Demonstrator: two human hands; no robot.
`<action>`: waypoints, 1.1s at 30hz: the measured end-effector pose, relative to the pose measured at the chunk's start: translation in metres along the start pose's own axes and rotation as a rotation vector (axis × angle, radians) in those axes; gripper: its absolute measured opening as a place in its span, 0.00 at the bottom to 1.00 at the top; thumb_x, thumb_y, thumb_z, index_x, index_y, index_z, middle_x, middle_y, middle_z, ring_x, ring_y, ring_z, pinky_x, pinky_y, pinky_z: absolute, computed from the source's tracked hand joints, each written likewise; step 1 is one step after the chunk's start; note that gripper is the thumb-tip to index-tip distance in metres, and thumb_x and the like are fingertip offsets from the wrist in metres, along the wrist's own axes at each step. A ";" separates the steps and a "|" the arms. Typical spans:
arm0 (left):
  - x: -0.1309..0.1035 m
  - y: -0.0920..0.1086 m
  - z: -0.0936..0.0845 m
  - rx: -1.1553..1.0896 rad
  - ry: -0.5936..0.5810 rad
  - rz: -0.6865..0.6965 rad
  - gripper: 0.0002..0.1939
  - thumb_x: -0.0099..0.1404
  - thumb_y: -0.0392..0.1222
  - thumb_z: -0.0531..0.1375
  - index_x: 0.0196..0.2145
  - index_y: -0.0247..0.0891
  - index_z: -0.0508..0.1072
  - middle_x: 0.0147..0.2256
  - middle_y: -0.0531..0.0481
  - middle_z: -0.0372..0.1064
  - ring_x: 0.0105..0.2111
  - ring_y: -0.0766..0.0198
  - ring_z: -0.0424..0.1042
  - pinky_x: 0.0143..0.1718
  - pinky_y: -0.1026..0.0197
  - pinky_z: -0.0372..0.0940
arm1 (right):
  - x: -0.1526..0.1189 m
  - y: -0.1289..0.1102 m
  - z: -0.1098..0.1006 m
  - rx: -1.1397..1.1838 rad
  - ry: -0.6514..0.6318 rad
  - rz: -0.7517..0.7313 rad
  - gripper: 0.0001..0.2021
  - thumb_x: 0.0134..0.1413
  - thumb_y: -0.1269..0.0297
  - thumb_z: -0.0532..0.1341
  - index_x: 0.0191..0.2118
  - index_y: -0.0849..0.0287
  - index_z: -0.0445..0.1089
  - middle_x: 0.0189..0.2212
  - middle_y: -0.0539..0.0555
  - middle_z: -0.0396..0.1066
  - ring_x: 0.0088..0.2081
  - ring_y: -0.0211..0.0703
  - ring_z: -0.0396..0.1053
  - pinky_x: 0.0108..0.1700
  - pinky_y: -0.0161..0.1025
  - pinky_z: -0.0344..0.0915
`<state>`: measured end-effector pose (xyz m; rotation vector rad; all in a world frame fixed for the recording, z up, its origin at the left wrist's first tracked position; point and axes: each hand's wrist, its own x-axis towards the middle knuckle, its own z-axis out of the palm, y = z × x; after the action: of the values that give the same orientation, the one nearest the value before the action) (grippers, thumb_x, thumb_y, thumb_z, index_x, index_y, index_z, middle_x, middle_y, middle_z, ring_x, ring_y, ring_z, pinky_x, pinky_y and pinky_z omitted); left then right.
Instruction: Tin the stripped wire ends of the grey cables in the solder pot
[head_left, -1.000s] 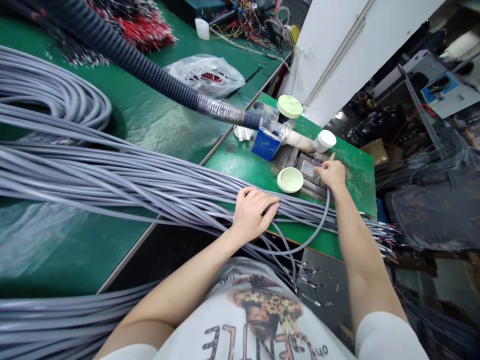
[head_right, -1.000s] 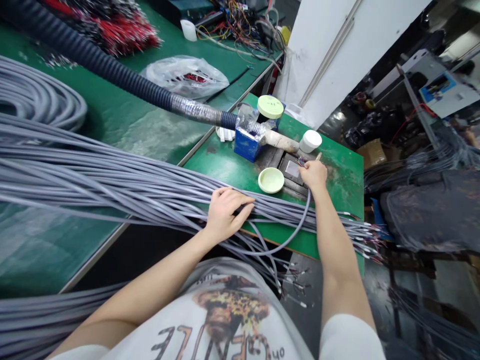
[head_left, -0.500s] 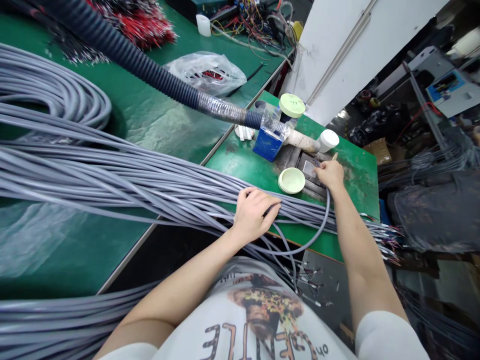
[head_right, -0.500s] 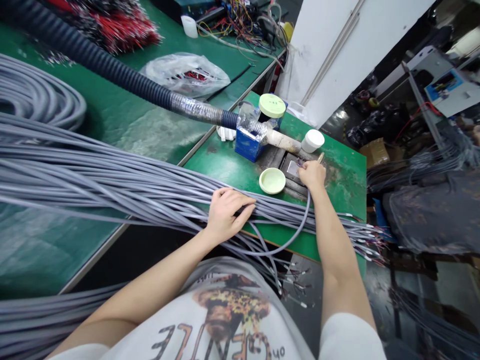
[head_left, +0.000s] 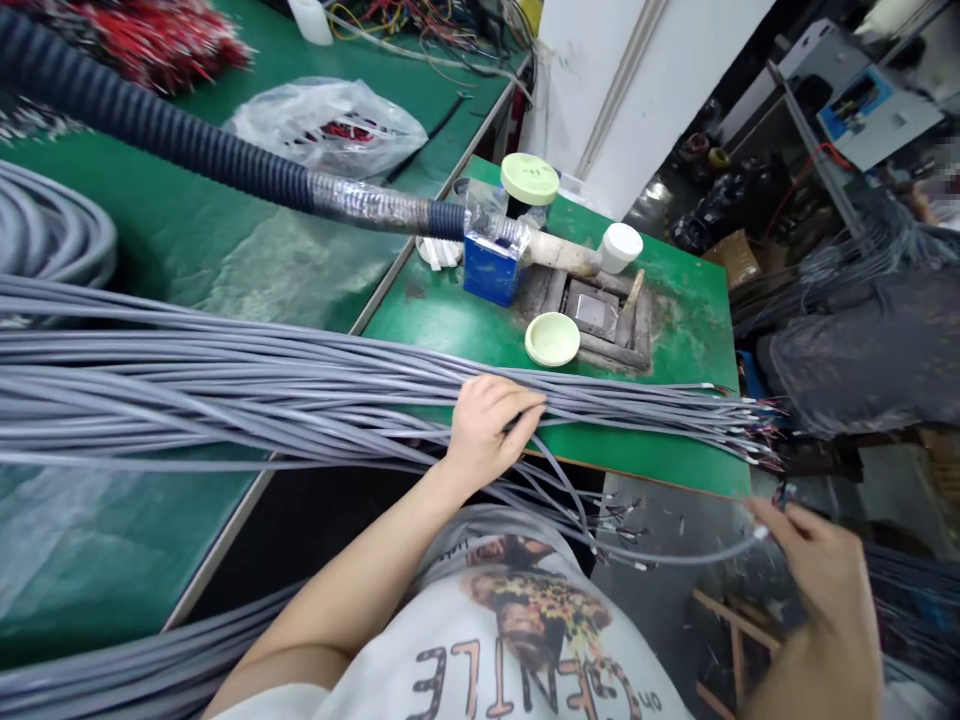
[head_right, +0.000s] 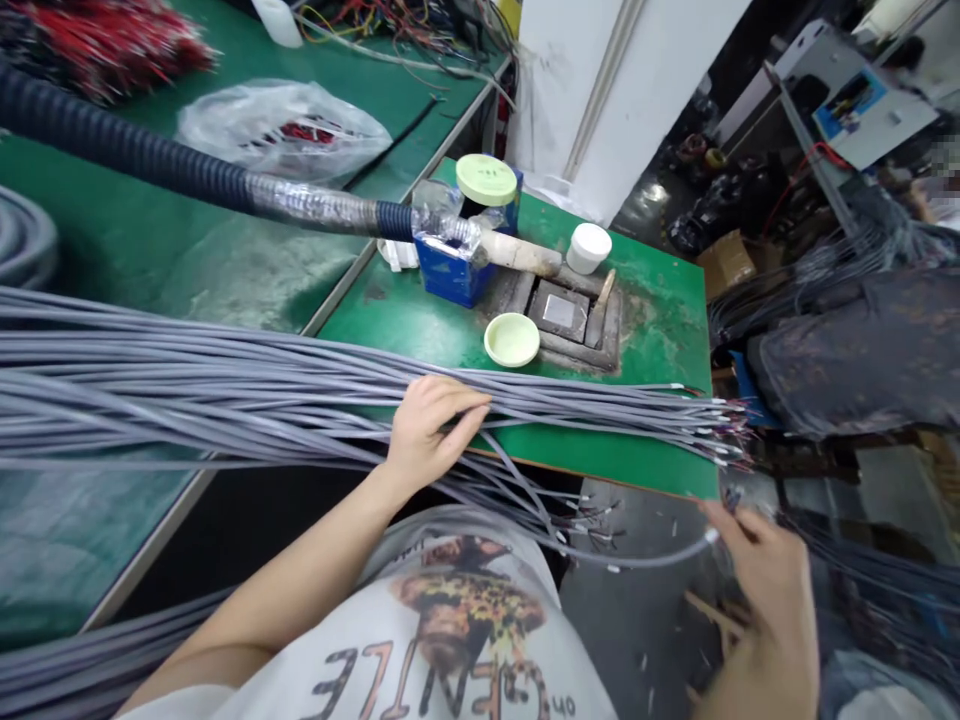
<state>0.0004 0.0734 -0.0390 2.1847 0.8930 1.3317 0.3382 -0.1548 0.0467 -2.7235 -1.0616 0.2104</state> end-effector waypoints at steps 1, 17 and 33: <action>-0.001 0.004 0.005 -0.005 -0.046 0.040 0.06 0.63 0.37 0.60 0.39 0.40 0.74 0.35 0.50 0.76 0.37 0.62 0.70 0.43 0.55 0.58 | -0.009 0.024 0.005 -0.028 -0.128 0.057 0.24 0.46 0.41 0.58 0.14 0.55 0.66 0.15 0.50 0.63 0.22 0.46 0.66 0.24 0.39 0.60; 0.014 0.048 0.013 0.012 -0.318 0.183 0.05 0.67 0.39 0.55 0.39 0.38 0.69 0.37 0.46 0.73 0.38 0.60 0.68 0.38 0.56 0.56 | -0.021 -0.115 0.077 1.524 -0.295 -0.101 0.24 0.58 0.45 0.51 0.55 0.50 0.61 0.46 0.57 0.73 0.25 0.37 0.69 0.21 0.33 0.61; -0.005 0.040 -0.009 -1.004 -0.180 -0.674 0.18 0.59 0.51 0.63 0.41 0.35 0.78 0.22 0.52 0.66 0.23 0.70 0.62 0.27 0.65 0.61 | -0.064 -0.123 0.089 0.345 -0.599 -0.833 0.14 0.65 0.61 0.50 0.47 0.56 0.69 0.30 0.53 0.74 0.32 0.42 0.72 0.34 0.36 0.63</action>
<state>0.0025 0.0424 -0.0125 1.0647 0.5927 0.9053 0.1928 -0.0971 -0.0058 -1.7401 -1.9724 0.9731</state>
